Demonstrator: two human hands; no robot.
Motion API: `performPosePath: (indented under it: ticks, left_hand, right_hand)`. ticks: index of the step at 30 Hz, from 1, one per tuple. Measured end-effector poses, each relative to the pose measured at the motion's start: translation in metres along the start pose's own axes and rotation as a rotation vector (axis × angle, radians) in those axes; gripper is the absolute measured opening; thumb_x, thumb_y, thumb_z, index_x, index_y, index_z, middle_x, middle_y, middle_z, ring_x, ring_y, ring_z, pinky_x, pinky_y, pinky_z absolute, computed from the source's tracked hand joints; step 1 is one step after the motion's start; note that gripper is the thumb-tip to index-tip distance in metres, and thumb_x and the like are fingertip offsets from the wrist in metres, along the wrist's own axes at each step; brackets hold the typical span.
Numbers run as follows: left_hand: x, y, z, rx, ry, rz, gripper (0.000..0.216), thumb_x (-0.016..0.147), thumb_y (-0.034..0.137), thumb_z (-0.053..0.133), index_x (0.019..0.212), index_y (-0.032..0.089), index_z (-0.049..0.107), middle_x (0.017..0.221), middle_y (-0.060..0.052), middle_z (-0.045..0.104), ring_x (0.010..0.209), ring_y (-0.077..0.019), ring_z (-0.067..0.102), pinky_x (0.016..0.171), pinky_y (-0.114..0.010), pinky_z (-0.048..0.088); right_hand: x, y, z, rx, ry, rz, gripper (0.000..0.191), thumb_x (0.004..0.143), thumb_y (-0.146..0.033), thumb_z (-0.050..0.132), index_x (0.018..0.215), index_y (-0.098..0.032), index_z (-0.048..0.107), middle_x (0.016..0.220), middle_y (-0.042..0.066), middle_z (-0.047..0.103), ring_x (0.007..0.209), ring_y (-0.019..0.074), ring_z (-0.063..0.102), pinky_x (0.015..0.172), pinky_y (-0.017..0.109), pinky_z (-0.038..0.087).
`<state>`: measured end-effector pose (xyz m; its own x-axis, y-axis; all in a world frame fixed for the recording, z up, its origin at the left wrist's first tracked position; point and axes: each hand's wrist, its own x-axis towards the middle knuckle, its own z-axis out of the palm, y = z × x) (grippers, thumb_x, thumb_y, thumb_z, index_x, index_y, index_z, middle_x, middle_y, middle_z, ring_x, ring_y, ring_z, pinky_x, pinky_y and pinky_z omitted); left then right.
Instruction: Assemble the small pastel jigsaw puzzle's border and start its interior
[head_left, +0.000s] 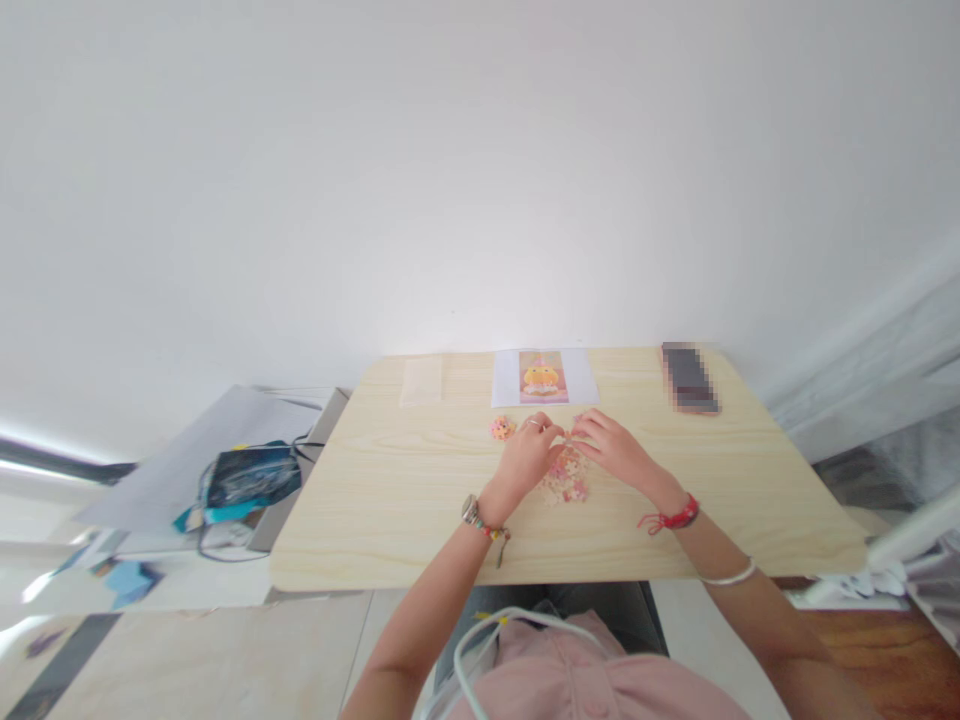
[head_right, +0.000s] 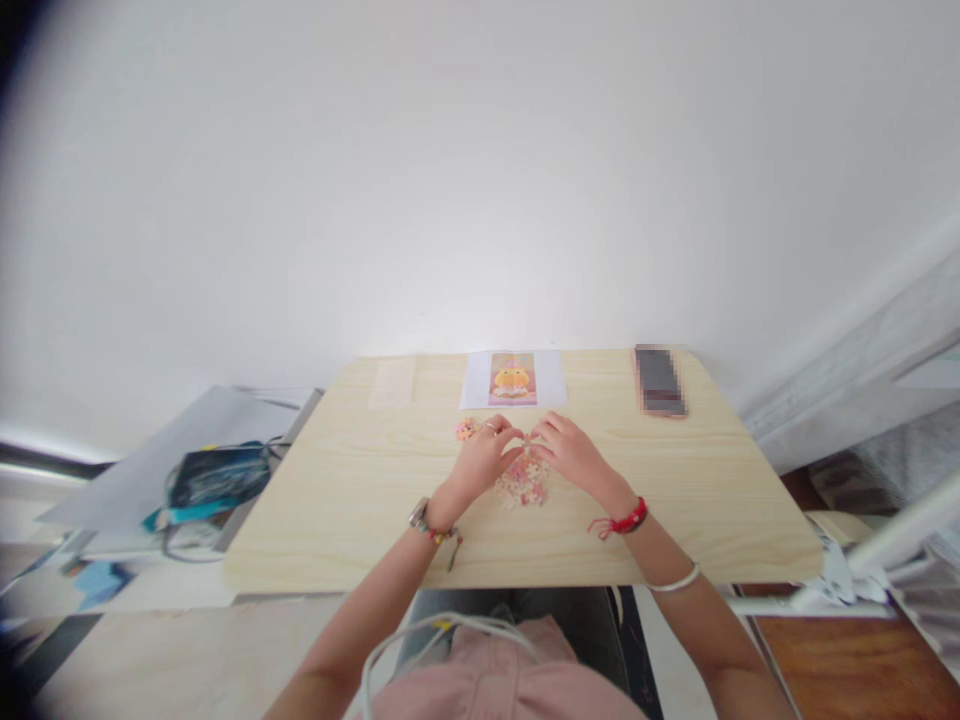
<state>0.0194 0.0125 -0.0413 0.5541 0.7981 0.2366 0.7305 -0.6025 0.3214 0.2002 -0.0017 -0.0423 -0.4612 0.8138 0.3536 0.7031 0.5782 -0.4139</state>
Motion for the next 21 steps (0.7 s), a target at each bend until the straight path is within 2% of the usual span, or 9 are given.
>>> performPosePath:
  ticks: [8, 11, 17, 21]
  left_hand:
    - [0.044, 0.022, 0.016, 0.085, -0.204, 0.008, 0.02, 0.086, 0.025, 0.041, 0.099, 0.017, 0.054, 0.096, -0.008, 0.051, 0.088, -0.0177, 0.053, 0.072, -0.027, 0.045]
    - [0.05, 0.024, 0.019, 0.09, -0.236, -0.015, 0.021, 0.087, 0.027, 0.041, 0.1, 0.016, 0.053, 0.098, -0.009, 0.05, 0.088, -0.0185, 0.053, 0.071, -0.028, 0.046]
    - [0.022, -0.006, 0.003, 0.05, -0.116, -0.119, 0.021, 0.08, 0.021, 0.052, 0.101, 0.016, 0.054, 0.101, -0.008, 0.051, 0.092, -0.0183, 0.053, 0.077, -0.029, 0.045]
    - [-0.006, -0.026, -0.013, -0.006, -0.11, -0.23, 0.019, 0.077, 0.019, 0.054, 0.096, 0.016, 0.058, 0.097, -0.007, 0.053, 0.088, -0.0178, 0.055, 0.079, -0.03, 0.045]
  right_hand:
    - [-0.013, 0.045, -0.001, -0.038, 0.006, 0.104, 0.013, 0.084, -0.024, 0.047, 0.09, -0.018, 0.056, 0.087, 0.006, 0.053, 0.081, 0.0176, 0.054, 0.074, 0.032, 0.046]
    - [-0.017, 0.054, 0.0, -0.084, -0.015, 0.152, 0.014, 0.084, -0.023, 0.046, 0.09, -0.017, 0.057, 0.087, 0.006, 0.053, 0.081, 0.0176, 0.054, 0.074, 0.032, 0.045]
    - [-0.02, 0.043, -0.004, -0.121, -0.025, 0.191, 0.017, 0.085, -0.022, 0.043, 0.093, -0.018, 0.059, 0.089, 0.006, 0.053, 0.083, 0.0171, 0.054, 0.078, 0.032, 0.044]
    - [-0.022, 0.025, -0.001, -0.076, -0.028, 0.114, 0.019, 0.085, -0.02, 0.042, 0.096, -0.019, 0.058, 0.093, 0.006, 0.053, 0.09, 0.0177, 0.053, 0.081, 0.032, 0.044]
